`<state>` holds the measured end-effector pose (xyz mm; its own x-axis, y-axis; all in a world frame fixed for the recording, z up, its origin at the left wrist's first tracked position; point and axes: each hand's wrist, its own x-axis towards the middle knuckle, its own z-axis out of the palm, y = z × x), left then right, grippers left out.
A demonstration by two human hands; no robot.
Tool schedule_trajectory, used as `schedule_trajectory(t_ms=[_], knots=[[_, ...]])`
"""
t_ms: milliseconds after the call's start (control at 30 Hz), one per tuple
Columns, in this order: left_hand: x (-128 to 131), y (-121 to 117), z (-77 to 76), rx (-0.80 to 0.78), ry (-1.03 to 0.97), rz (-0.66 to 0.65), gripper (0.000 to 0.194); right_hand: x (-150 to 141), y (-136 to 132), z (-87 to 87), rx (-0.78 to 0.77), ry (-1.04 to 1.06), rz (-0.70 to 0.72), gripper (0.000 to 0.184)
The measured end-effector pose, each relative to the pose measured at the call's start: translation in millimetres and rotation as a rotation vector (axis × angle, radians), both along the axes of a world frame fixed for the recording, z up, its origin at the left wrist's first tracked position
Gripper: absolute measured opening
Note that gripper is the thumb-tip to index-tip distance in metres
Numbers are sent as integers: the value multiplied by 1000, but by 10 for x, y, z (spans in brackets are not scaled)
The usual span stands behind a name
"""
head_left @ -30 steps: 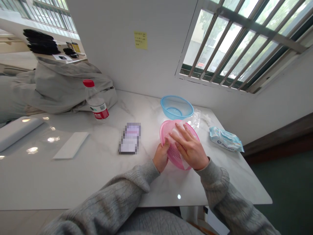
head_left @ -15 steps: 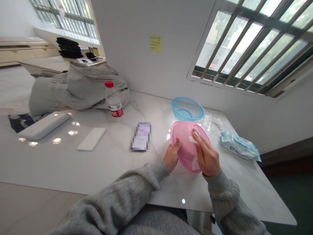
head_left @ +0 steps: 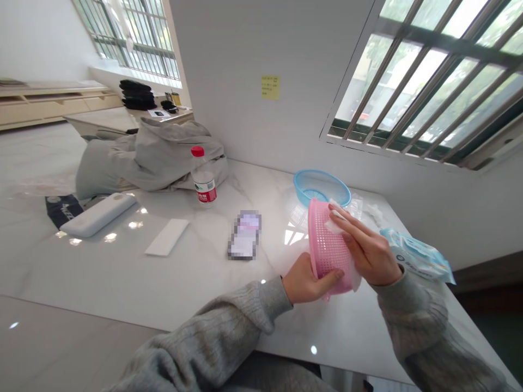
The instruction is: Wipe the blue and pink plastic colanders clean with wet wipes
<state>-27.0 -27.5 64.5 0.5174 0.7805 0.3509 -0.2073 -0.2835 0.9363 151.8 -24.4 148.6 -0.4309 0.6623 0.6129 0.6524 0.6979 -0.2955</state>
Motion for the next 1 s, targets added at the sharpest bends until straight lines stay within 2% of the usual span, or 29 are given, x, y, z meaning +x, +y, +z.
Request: schedule_trajectory(t_ms=[133,233,367,467,567,667,733,800,900,1000], knots=[[-30,16,26,305,186,20,42,-49,82,128,-53,146,-123,41],[-57,51,28,507,281,29,40,-38,189,231,-120,184,-141,37],[-70,132,-4,659,373,-7,40,-22,335,340,-192,288,-176,37],[-65,201,-70,709,383,-21,38,-36,406,343,-199,270,-242,39],[-52,191,-138,616,364,37,36,-67,428,285,-160,260,-287,42],[-15,91,-100,304,247,38,33,-103,406,213,-119,266,-320,44],[24,26,27,35,114,69,36,-128,372,174,-106,249,-328,45],[64,2,225,-152,-55,152,39,-158,323,144,-99,228,-337,46],[116,45,529,-179,-151,208,42,-202,238,117,-77,212,-374,48],[151,85,667,-179,-162,175,47,-227,182,112,-69,200,-429,49]])
